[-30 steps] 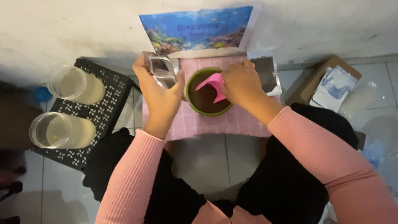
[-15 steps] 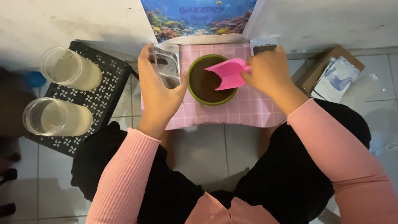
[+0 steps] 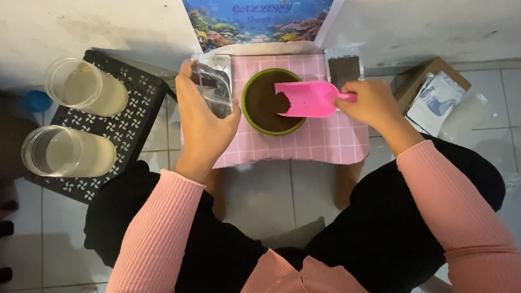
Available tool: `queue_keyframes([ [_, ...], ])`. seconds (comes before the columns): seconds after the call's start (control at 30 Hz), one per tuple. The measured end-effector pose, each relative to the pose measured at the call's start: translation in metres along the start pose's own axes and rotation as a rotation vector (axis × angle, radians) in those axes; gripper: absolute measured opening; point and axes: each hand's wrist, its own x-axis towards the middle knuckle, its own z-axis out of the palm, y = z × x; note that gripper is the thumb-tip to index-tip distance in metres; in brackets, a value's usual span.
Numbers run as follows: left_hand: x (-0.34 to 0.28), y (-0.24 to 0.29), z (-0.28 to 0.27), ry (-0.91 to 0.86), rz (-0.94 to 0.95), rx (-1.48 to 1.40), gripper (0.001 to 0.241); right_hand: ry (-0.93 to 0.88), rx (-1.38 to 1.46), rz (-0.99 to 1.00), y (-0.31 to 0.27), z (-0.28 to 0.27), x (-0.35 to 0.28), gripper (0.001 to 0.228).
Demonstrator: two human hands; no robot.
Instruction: Filling small plastic pouches with brown granular material using a small scoop
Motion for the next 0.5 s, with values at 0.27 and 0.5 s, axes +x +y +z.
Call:
queue_keyframes([
  [0.27, -0.001, 0.006, 0.000, -0.014, 0.013, 0.042, 0.084, -0.008, 0.218, 0.108, 0.038, 0.037, -0.001, 0.024],
  [0.5, -0.004, 0.006, 0.006, -0.002, 0.089, 0.079, 0.078, 0.009, 0.346, 0.088, 0.042, 0.045, -0.006, 0.020],
])
